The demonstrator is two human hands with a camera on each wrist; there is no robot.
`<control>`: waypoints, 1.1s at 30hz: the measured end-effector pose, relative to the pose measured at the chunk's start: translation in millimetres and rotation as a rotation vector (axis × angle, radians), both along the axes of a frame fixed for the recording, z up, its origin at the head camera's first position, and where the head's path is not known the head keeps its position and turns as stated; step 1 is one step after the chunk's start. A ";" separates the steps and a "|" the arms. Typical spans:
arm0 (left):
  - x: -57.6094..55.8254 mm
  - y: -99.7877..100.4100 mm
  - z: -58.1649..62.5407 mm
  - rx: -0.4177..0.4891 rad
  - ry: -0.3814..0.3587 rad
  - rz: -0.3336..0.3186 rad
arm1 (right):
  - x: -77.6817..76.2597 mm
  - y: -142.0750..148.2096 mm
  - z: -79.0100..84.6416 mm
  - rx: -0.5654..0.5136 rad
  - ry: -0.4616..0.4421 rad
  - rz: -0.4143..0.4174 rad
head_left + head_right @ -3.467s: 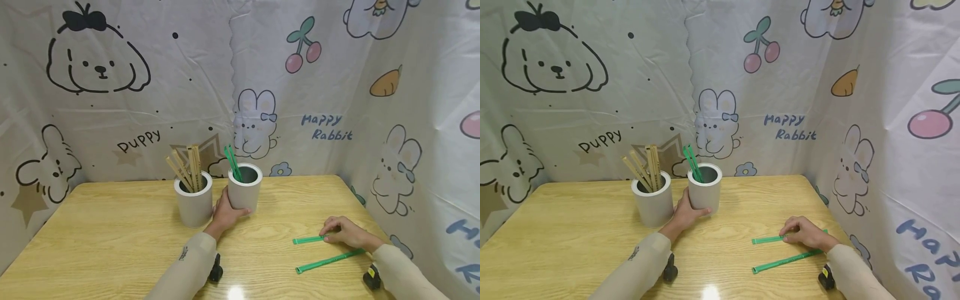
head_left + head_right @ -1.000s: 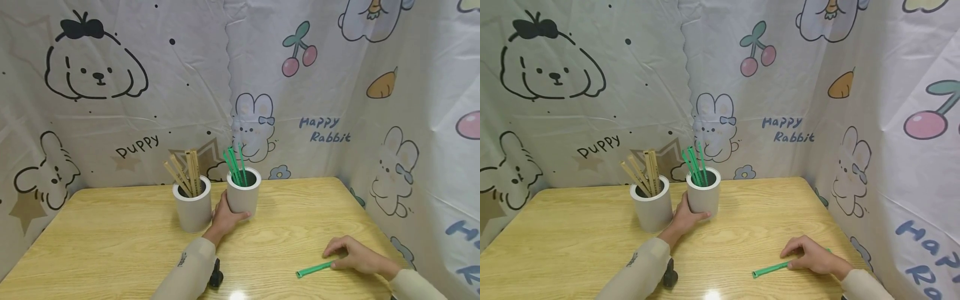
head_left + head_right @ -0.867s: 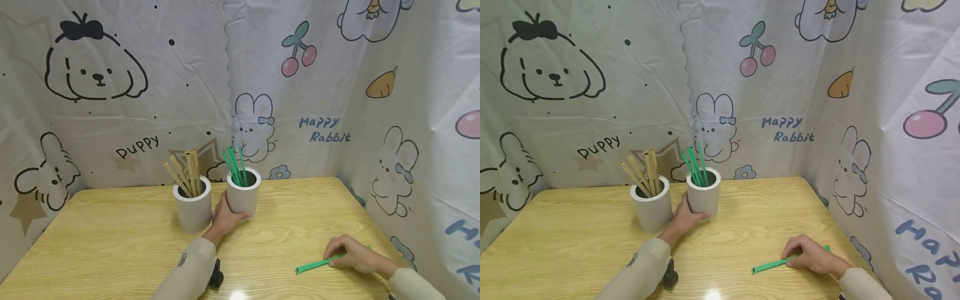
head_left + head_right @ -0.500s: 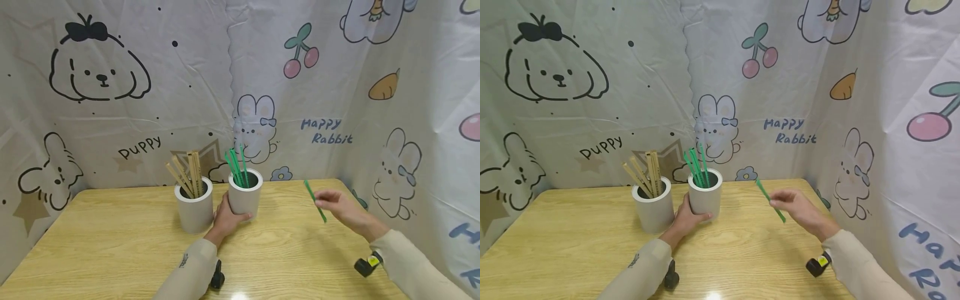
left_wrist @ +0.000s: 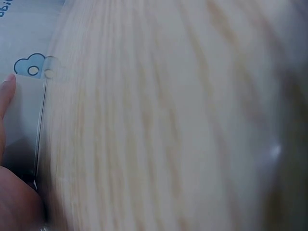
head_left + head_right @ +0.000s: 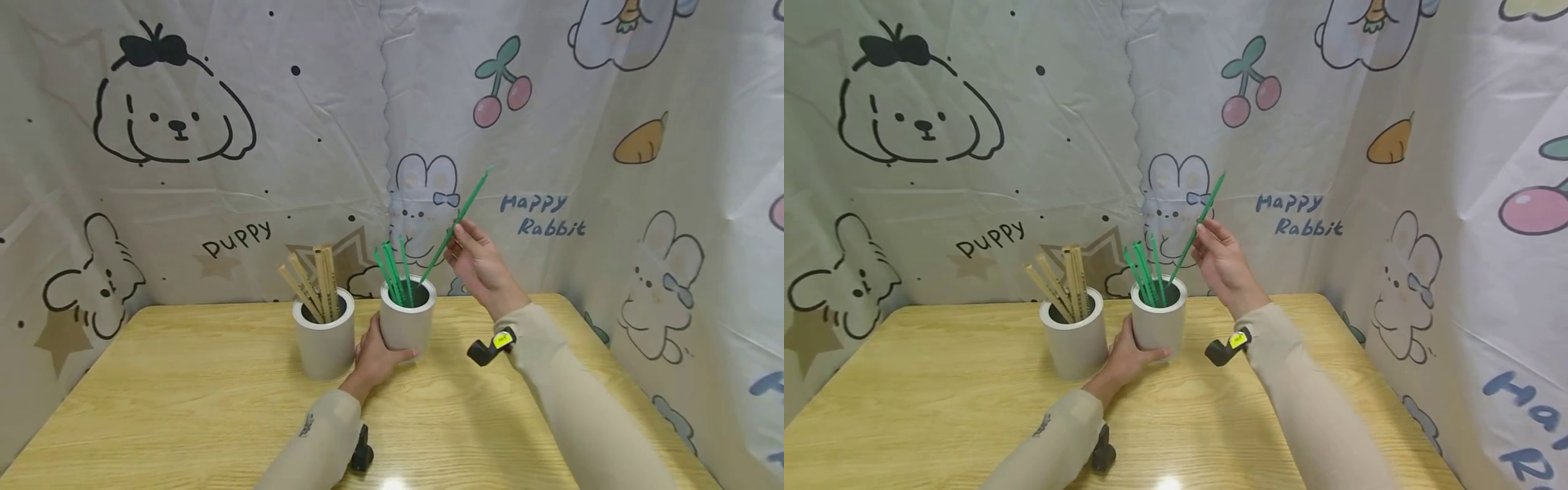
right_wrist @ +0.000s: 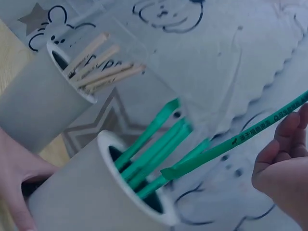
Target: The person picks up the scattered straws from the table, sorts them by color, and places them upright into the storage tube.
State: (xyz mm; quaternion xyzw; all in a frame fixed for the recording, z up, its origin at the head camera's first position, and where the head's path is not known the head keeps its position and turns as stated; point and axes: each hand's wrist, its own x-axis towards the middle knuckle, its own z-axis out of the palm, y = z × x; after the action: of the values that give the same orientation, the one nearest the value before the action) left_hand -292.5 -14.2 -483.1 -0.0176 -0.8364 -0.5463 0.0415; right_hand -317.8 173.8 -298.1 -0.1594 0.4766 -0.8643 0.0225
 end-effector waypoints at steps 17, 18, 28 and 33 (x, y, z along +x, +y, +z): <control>-0.1 -0.1 0.2 -0.027 0.012 0.011 | -13.9 6.9 -67.4 0.488 -0.216 -0.082; -0.1 0.1 -0.1 -0.028 0.010 0.011 | -13.6 8.9 -68.9 0.506 -0.222 -0.079; -1.2 0.1 -0.7 -0.019 0.008 0.010 | -8.8 17.9 -79.0 0.641 -0.200 -0.049; -0.7 0.3 -0.8 -0.030 -0.004 0.012 | -7.6 22.0 -85.4 0.671 -0.191 -0.046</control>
State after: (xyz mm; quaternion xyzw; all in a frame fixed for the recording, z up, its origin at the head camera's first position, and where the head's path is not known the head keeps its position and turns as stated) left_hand -293.2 -13.9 -484.0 -0.0120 -0.8447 -0.5334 0.0429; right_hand -325.5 195.8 -383.5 -0.0507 0.7334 -0.6707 0.0985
